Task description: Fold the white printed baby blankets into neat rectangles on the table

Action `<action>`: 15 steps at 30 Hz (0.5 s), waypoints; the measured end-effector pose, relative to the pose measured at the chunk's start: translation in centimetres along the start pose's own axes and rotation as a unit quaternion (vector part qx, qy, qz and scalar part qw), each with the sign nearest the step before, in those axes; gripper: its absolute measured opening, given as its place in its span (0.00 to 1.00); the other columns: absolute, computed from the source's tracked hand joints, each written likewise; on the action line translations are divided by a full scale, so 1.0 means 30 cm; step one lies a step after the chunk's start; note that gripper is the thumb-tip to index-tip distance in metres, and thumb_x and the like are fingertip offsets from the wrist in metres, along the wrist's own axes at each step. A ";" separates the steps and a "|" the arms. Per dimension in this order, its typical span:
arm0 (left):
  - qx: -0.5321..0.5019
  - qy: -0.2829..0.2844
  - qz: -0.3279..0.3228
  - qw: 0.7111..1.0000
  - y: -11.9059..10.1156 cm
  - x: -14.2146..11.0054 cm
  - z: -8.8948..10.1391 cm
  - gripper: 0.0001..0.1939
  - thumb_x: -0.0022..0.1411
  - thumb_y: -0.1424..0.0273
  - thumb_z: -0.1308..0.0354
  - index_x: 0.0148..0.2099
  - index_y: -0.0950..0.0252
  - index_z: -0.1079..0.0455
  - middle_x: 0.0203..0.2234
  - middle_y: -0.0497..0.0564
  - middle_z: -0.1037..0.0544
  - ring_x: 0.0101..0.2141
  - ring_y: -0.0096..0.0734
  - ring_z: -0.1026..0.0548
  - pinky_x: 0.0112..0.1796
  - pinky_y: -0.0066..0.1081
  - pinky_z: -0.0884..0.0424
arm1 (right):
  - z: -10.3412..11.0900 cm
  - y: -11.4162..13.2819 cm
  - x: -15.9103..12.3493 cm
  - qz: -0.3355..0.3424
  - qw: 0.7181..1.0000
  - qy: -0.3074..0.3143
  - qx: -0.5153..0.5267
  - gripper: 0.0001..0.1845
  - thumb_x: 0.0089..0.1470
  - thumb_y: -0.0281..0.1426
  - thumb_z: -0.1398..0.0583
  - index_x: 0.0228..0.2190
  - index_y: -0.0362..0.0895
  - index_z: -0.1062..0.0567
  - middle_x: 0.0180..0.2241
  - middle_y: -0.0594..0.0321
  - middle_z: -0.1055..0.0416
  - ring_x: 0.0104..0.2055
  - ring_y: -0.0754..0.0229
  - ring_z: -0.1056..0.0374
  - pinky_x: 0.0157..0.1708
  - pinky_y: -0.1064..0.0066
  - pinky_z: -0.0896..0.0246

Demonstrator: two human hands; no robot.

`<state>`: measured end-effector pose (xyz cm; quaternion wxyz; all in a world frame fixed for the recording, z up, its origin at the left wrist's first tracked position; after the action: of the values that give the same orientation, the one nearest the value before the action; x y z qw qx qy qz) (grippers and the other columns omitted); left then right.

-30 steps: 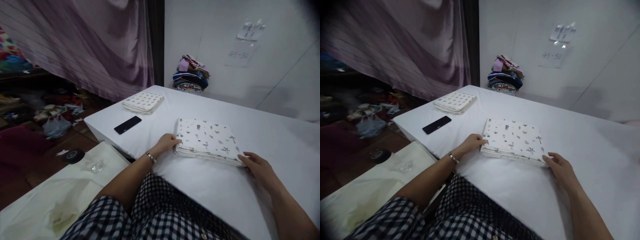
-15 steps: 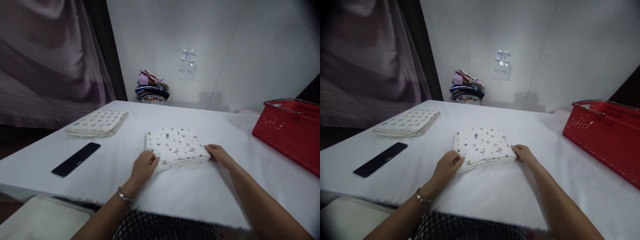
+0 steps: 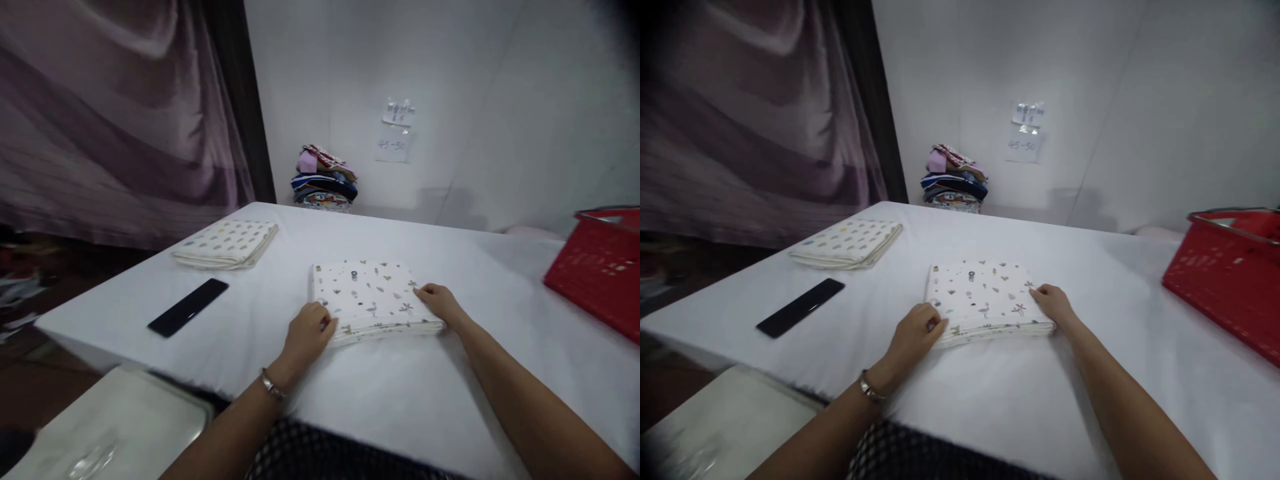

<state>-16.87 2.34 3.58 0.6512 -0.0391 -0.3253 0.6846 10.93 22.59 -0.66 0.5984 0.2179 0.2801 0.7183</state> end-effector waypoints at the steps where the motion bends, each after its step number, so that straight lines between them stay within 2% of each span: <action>1: -0.003 0.001 0.002 1.000 0.002 -0.001 0.000 0.09 0.57 0.69 0.48 0.25 0.62 0.40 0.26 0.48 0.31 0.32 0.31 0.34 0.33 0.30 0.39 | 0.001 -0.006 0.001 0.000 1.000 -0.002 -0.015 0.17 0.46 0.44 0.43 0.24 0.43 0.26 0.26 0.59 0.27 0.33 0.55 0.33 0.32 0.68 0.44; 5: -0.018 0.004 0.016 1.000 0.009 -0.007 0.001 0.07 0.56 0.71 0.47 0.26 0.63 0.39 0.26 0.48 0.31 0.32 0.30 0.34 0.32 0.30 0.39 | 0.006 -0.015 0.030 -0.002 0.996 -0.004 -0.085 0.21 0.46 0.48 0.44 0.29 0.43 0.24 0.31 0.56 0.25 0.35 0.52 0.31 0.34 0.66 0.42; 8: -0.023 -0.005 0.014 1.000 0.007 -0.010 0.007 0.07 0.56 0.71 0.46 0.26 0.63 0.39 0.26 0.48 0.31 0.32 0.30 0.34 0.32 0.29 0.39 | 0.002 -0.005 0.055 -0.006 0.995 0.016 -0.096 0.21 0.45 0.47 0.43 0.28 0.43 0.23 0.33 0.53 0.25 0.37 0.49 0.31 0.36 0.64 0.41; 11: -0.028 -0.019 0.007 0.999 0.007 -0.012 0.011 0.07 0.55 0.72 0.46 0.26 0.63 0.39 0.26 0.47 0.31 0.31 0.28 0.35 0.33 0.29 0.39 | -0.005 -0.004 0.053 -0.049 0.996 0.057 -0.051 0.23 0.44 0.49 0.42 0.27 0.41 0.22 0.32 0.52 0.24 0.36 0.48 0.30 0.35 0.63 0.39; 15: -0.034 -0.029 0.003 0.999 0.010 -0.015 0.013 0.07 0.56 0.72 0.46 0.26 0.63 0.38 0.25 0.46 0.31 0.31 0.27 0.35 0.33 0.28 0.39 | -0.024 0.002 0.016 -0.097 0.986 0.121 0.066 0.24 0.38 0.50 0.37 0.27 0.41 0.23 0.30 0.53 0.24 0.34 0.49 0.30 0.30 0.64 0.38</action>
<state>-17.25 1.80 3.57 0.6374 -0.0424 -0.3676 0.6759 10.34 22.96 -1.17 0.6109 0.1406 0.4171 0.6581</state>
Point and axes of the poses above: each hand's wrist, its own x-axis towards the middle knuckle, its own z-axis out of the back of the hand, y = z × x, the point moved 8 cm from there along x, towards the middle knuckle
